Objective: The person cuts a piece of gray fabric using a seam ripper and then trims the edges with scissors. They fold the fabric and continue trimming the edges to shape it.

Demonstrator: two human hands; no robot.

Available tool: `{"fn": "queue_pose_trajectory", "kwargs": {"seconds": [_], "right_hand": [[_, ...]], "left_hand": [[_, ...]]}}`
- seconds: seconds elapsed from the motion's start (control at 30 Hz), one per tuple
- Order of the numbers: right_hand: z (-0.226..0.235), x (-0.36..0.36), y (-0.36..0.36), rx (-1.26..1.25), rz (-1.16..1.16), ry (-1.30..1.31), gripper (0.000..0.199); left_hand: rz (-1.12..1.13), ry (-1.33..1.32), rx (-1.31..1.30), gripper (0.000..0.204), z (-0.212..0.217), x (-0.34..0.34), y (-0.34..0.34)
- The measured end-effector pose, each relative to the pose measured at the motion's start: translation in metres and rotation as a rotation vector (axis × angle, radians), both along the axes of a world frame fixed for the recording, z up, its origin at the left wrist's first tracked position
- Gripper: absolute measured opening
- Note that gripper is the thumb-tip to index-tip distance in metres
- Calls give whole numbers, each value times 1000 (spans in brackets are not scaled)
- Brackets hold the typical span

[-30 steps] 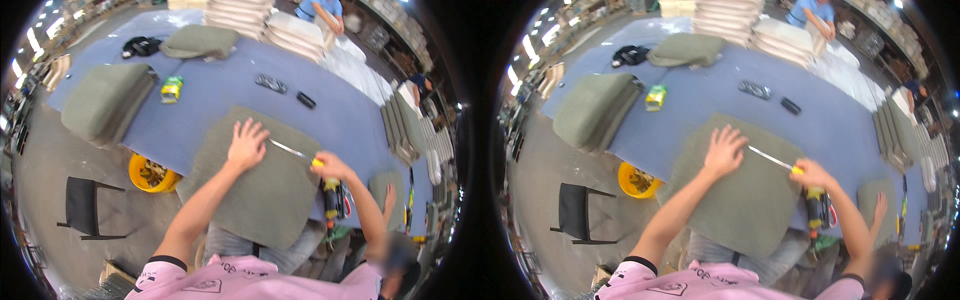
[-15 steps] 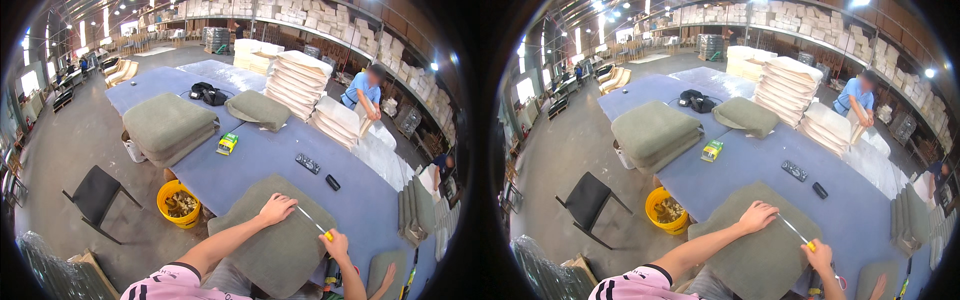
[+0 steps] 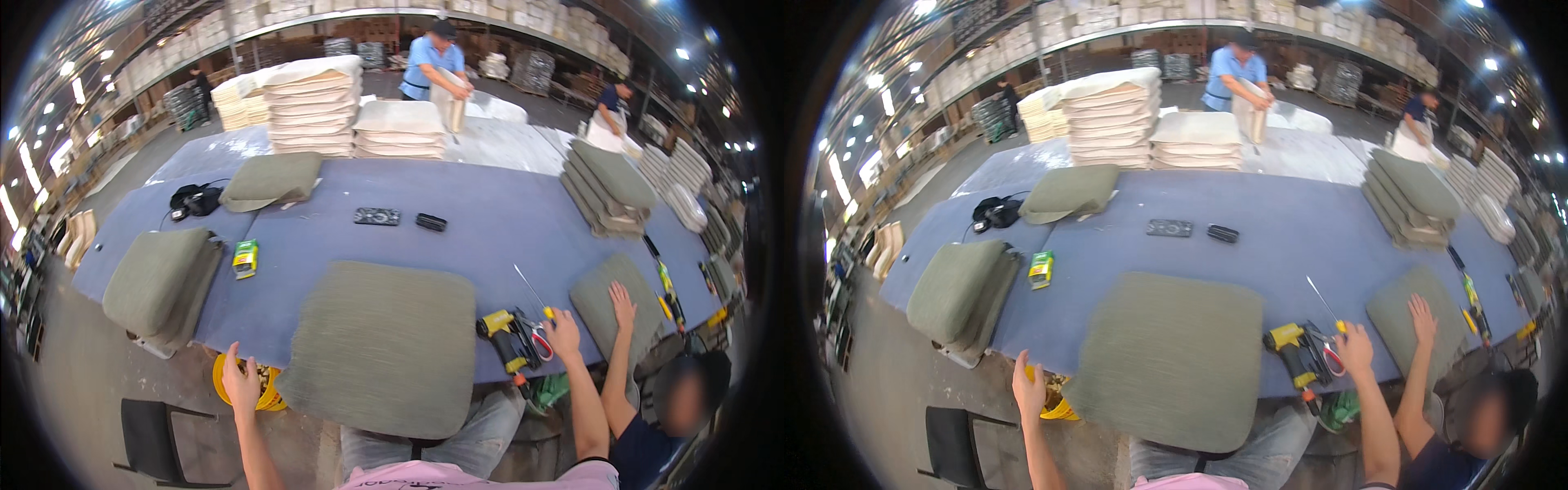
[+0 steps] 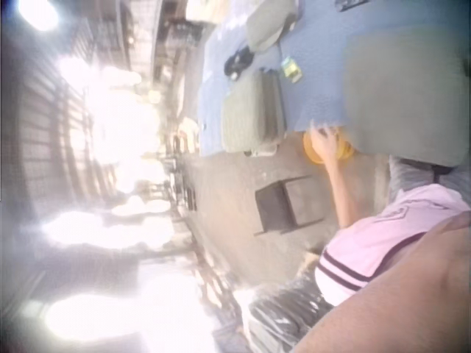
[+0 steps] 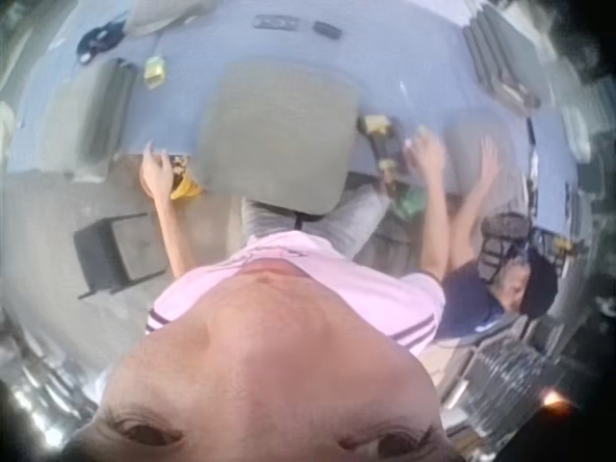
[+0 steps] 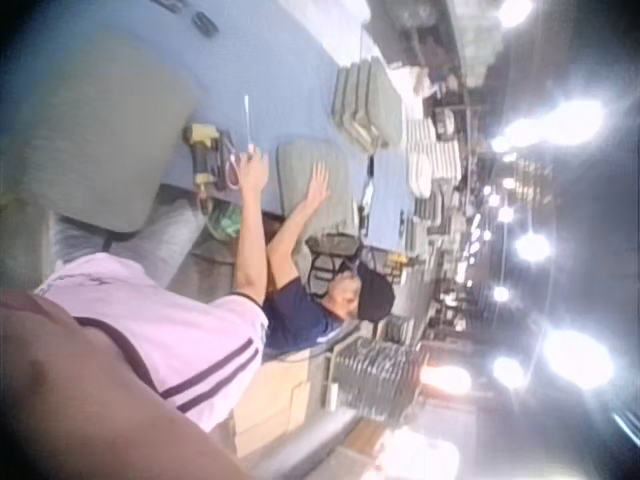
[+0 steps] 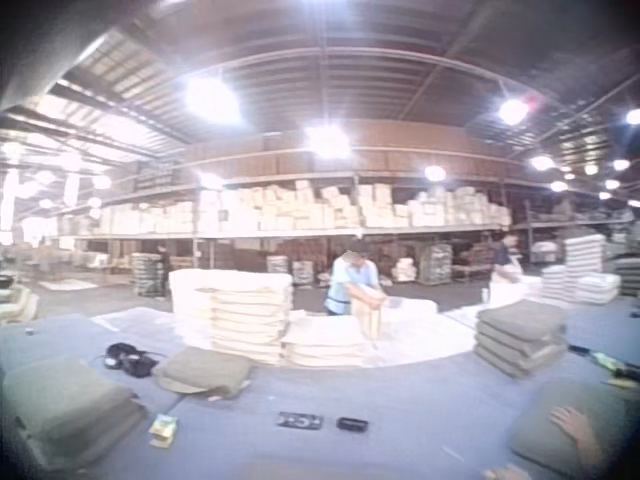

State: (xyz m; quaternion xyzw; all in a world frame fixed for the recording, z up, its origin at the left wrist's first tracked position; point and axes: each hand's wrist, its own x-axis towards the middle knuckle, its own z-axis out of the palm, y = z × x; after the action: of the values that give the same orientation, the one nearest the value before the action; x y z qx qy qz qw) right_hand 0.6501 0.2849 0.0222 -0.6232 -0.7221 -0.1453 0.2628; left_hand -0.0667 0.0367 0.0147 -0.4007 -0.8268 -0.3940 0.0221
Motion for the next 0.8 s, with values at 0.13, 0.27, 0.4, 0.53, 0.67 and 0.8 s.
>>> {"fn": "queue_pose_trajectory", "kwargs": {"seconds": [0.13,0.27,0.4,0.53,0.67,0.8], "right_hand": [[24,-77,-65,-12,93,328,25],[5,-144,-157,-914,82,533,35],[-80,-191,-206,-725,247,1260,58],[50,-184,-201,-643,512,1204,91],[190,-218,-184,-235,909,804,109],[205,-274,-177,23,904,647,100]], "left_hand": [[-191,-251,-252,62,22,49,3],[-152,-102,-250,73,-29,85,35],[-133,-197,-349,77,-33,112,46],[-267,-649,-115,77,-33,122,35],[-435,-1127,202,67,-43,221,31],[-834,-565,-144,85,-82,234,46]]}}
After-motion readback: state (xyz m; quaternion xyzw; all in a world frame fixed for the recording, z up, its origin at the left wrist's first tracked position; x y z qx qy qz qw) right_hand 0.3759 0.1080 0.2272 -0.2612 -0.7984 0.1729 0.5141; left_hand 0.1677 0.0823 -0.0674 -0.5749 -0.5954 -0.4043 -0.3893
